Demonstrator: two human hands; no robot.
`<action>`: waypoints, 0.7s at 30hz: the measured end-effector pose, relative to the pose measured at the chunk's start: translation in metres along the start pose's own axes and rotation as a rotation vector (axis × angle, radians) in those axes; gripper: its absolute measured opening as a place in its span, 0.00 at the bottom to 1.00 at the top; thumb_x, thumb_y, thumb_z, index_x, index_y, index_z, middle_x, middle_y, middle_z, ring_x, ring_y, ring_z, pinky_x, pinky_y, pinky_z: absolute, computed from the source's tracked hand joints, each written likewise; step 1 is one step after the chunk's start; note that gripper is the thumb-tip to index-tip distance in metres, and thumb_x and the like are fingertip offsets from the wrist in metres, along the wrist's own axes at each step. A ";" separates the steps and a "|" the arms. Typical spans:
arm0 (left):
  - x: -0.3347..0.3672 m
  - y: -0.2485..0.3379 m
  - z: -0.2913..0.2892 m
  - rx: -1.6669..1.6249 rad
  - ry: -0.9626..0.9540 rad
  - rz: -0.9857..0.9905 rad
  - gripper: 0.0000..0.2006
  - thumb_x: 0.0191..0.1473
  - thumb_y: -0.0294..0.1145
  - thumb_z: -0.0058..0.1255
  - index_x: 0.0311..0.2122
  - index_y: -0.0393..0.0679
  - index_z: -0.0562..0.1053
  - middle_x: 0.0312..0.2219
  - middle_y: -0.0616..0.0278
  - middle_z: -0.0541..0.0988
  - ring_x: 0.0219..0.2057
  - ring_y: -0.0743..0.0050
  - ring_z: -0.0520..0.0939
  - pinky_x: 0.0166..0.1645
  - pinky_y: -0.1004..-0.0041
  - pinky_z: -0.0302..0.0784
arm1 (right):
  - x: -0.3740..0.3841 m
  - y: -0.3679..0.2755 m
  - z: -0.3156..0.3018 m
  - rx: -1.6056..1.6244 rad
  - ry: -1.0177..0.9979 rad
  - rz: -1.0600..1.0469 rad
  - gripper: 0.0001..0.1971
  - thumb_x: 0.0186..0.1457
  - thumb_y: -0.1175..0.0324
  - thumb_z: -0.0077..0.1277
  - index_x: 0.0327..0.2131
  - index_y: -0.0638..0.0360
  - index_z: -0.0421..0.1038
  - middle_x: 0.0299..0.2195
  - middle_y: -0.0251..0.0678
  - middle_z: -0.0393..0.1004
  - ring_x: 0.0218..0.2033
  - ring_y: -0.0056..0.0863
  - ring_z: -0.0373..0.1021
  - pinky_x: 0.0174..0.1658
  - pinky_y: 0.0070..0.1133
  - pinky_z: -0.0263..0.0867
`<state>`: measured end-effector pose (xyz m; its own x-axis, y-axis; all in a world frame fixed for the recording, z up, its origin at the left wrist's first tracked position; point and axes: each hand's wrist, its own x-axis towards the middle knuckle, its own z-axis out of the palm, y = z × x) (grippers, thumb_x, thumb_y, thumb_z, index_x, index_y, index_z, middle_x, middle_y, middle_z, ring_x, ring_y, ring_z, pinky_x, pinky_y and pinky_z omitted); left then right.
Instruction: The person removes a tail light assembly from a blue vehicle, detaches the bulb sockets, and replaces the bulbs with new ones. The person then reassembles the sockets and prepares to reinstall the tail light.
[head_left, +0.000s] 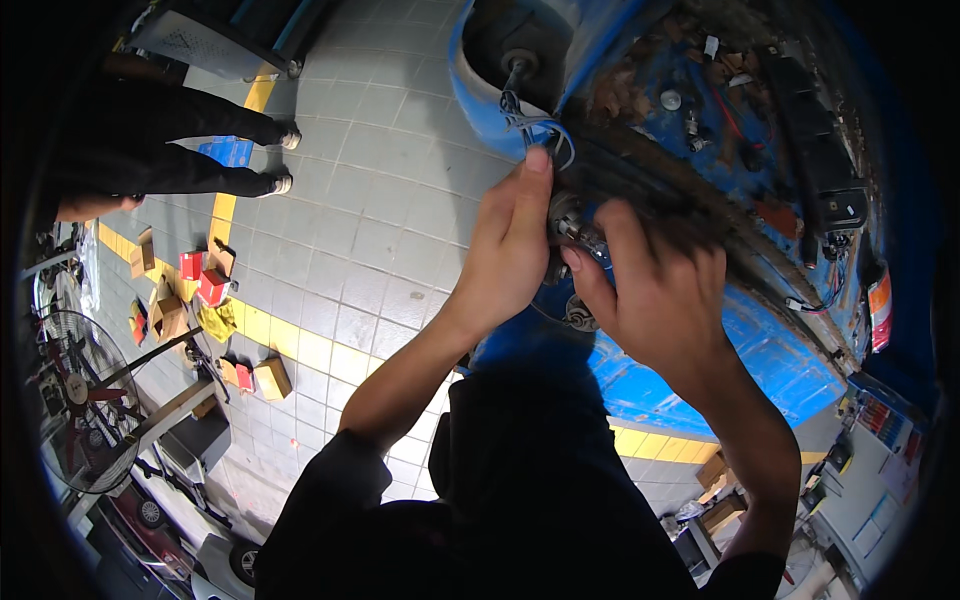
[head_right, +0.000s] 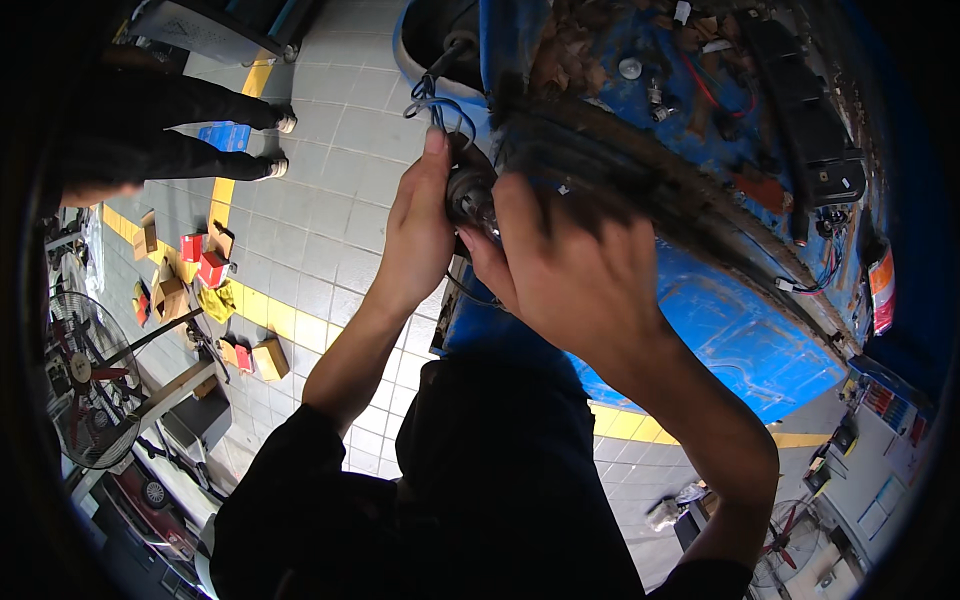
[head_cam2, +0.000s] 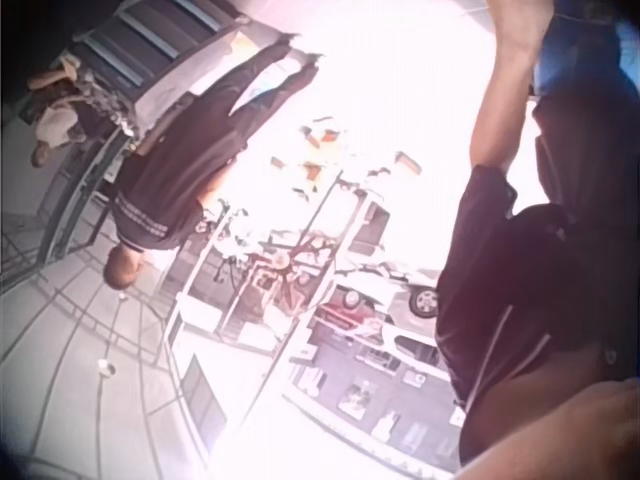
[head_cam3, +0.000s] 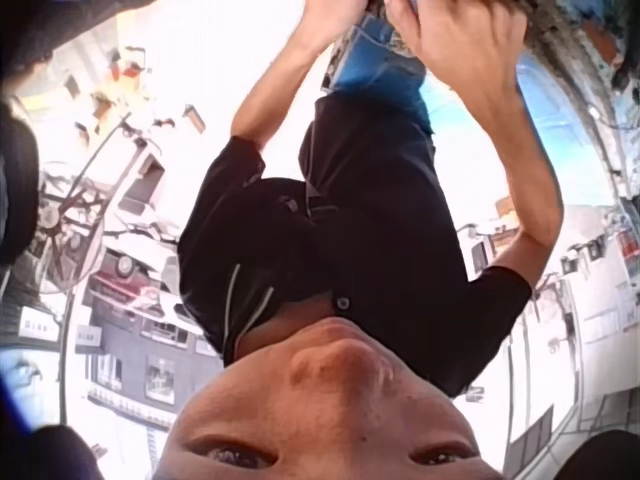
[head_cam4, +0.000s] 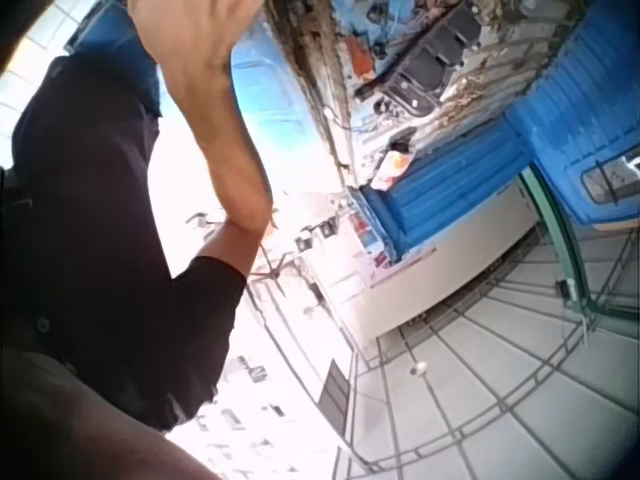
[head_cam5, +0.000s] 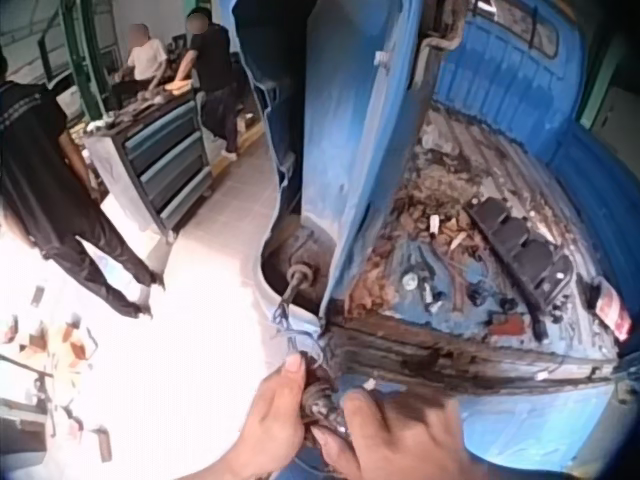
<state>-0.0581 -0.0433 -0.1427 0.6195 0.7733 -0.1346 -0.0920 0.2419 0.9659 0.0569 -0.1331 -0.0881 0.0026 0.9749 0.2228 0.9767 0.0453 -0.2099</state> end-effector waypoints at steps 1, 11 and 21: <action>0.001 -0.001 0.000 0.004 0.002 0.003 0.29 0.65 0.51 0.23 0.30 0.35 0.70 0.22 0.64 0.72 0.25 0.81 0.70 0.30 0.78 0.67 | 0.000 0.000 0.001 -0.015 -0.007 -0.005 0.15 0.51 0.58 0.54 0.33 0.59 0.66 0.20 0.35 0.73 0.18 0.32 0.71 0.24 0.25 0.65; 0.015 -0.010 0.002 0.018 0.034 0.053 0.32 0.64 0.54 0.21 0.24 0.38 0.70 0.14 0.66 0.69 0.18 0.82 0.69 0.25 0.79 0.64 | 0.007 -0.001 0.017 -0.157 -0.004 -0.015 0.14 0.51 0.60 0.54 0.32 0.59 0.64 0.14 0.34 0.71 0.13 0.32 0.70 0.19 0.26 0.64; 0.018 -0.028 0.004 0.040 0.140 0.123 0.28 0.65 0.46 0.24 0.24 0.35 0.68 0.16 0.62 0.69 0.20 0.77 0.67 0.27 0.74 0.63 | 0.007 0.005 0.041 0.104 0.080 0.107 0.10 0.54 0.64 0.51 0.30 0.60 0.64 0.17 0.39 0.72 0.17 0.39 0.72 0.21 0.30 0.64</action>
<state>-0.0407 -0.0387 -0.1717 0.4905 0.8704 -0.0421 -0.1274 0.1194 0.9846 0.0526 -0.1171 -0.1268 0.1268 0.9550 0.2681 0.9423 -0.0316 -0.3332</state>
